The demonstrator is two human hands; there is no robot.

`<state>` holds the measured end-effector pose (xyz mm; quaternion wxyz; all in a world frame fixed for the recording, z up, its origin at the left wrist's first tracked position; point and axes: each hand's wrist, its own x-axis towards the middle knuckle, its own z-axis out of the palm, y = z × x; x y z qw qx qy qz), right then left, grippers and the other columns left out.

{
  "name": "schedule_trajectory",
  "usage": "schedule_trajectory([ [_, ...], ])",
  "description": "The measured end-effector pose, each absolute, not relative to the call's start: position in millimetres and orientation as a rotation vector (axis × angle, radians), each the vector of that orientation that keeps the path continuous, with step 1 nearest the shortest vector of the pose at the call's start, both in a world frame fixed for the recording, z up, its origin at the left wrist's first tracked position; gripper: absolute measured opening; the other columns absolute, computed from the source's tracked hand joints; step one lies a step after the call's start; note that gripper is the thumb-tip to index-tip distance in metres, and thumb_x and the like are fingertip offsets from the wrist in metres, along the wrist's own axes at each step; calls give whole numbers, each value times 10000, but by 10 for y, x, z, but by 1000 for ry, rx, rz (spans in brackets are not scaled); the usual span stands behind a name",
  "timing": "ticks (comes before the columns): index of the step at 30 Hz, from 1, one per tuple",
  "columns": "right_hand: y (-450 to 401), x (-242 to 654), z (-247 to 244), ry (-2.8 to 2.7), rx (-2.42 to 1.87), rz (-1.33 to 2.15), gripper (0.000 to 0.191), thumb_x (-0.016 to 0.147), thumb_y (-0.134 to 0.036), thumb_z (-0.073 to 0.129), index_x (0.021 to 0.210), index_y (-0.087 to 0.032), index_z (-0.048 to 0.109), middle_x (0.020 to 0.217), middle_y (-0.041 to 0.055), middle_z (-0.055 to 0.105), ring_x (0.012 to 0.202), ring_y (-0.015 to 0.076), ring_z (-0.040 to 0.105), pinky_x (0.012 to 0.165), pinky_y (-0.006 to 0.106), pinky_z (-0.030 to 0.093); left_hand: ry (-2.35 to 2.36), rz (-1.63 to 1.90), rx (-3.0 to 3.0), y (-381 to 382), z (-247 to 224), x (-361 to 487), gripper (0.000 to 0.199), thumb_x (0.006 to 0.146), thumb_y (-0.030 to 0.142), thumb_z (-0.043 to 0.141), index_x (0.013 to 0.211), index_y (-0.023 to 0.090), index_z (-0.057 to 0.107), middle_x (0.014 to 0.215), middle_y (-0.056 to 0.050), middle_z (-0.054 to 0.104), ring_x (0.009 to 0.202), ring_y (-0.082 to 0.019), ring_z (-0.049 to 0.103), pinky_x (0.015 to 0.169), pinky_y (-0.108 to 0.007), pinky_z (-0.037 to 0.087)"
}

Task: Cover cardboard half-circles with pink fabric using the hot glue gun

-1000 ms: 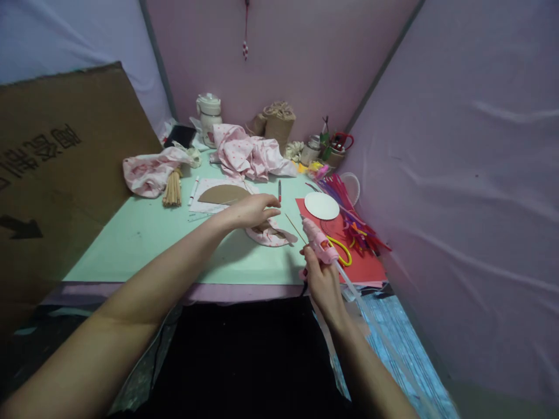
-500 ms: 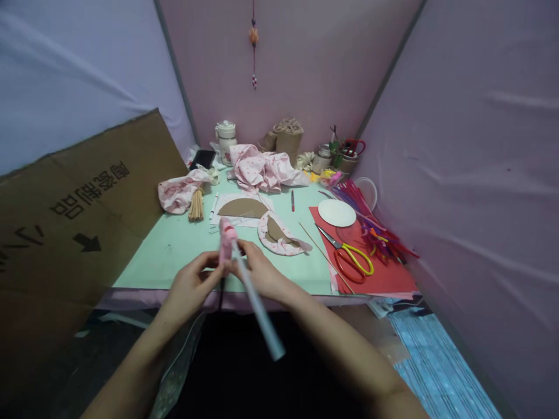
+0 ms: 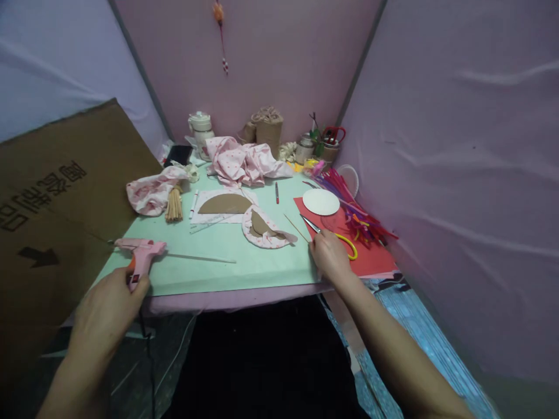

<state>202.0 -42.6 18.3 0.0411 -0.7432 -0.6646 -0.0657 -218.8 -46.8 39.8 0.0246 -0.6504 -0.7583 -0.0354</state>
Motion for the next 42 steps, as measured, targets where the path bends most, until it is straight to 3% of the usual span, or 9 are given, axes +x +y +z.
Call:
schedule_trajectory([
  [5,-422,1866,133,-2037,-2336,-294,223,902,-154,449,866,-80,656,921,183,653,895,269,600,763,342,409,-2298,-98,-2040,-471,369,-2315,437,915,442,330,1016,134,623,880,-171,646,840,-358,624,718,-449,493],
  [9,-465,1909,164,-2013,-2306,-294,195,888,-134,446,840,-105,633,886,184,647,833,263,596,732,347,406,-2156,-317,-2039,-436,554,-2126,510,870,567,443,1170,183,592,1149,-181,602,1038,-442,560,798,-563,480],
  [14,-866,2043,231,-1784,-2227,-261,181,944,-231,410,857,-176,559,762,88,615,683,222,569,603,321,358,-1620,-687,-2679,-19,844,-1094,317,908,328,486,1154,186,630,1249,-131,601,1186,-298,539,1021,-444,416],
  [18,-1262,2062,151,-1858,-2037,-161,223,979,-293,371,849,-214,534,740,50,594,680,207,577,612,306,373,-1189,-438,-3204,525,756,-293,320,865,144,481,1114,191,676,1181,-86,663,1106,-218,601,973,-321,450],
  [25,-1263,1987,-94,-1929,-1910,-231,246,995,-244,351,878,-183,559,799,75,610,745,209,581,692,304,414,-1216,-178,-3338,906,537,87,420,782,34,498,1117,179,704,1157,-66,699,1005,-177,659,860,-232,484],
  [42,-1237,1965,-183,-1930,-1978,-233,233,982,-210,360,837,-194,542,790,71,595,740,207,561,683,297,386,-1170,-198,-3315,923,426,72,426,746,18,500,1075,165,727,1124,-71,702,1030,-196,636,893,-261,469],
])
